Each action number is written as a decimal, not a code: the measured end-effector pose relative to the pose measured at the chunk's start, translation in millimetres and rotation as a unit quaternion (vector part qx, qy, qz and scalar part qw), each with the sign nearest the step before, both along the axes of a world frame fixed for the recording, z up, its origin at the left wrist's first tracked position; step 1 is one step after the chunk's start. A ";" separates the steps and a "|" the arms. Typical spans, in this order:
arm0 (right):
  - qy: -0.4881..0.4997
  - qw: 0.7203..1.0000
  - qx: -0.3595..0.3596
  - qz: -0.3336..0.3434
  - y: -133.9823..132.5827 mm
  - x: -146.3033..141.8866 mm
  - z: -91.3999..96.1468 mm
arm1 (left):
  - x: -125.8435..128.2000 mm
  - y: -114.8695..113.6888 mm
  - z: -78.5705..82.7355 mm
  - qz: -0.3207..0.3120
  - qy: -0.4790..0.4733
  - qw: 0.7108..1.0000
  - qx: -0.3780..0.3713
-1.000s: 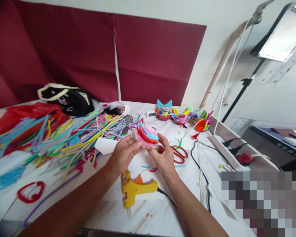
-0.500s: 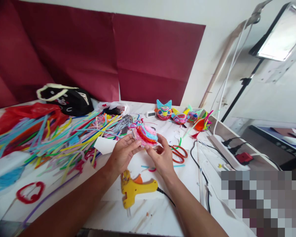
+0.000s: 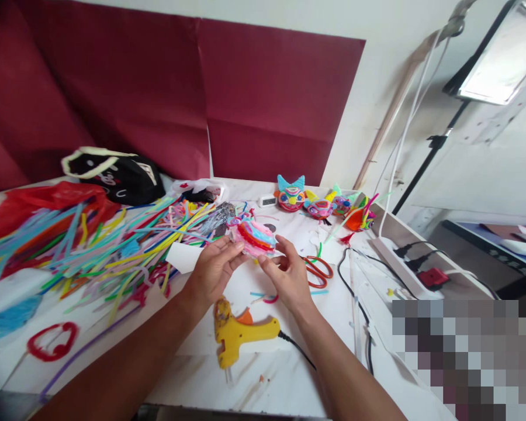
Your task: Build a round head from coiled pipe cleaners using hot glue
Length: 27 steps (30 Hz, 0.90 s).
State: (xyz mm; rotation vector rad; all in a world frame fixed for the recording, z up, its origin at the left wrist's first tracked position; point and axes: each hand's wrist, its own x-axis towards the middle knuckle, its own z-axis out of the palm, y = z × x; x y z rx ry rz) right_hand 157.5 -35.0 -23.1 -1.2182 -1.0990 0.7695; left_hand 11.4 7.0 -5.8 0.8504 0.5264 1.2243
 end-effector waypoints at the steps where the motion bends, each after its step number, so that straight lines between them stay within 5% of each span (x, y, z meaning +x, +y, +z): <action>1: -0.006 1.000 -0.002 -0.002 -0.3 0.6 1.2 | -0.4 0.6 0.0 0.002 -0.004 1.000 -0.005; 27: 0.043 0.998 -0.033 0.029 3.7 7.0 4.0 | -0.3 2.4 4.2 0.031 -0.059 0.992 -0.104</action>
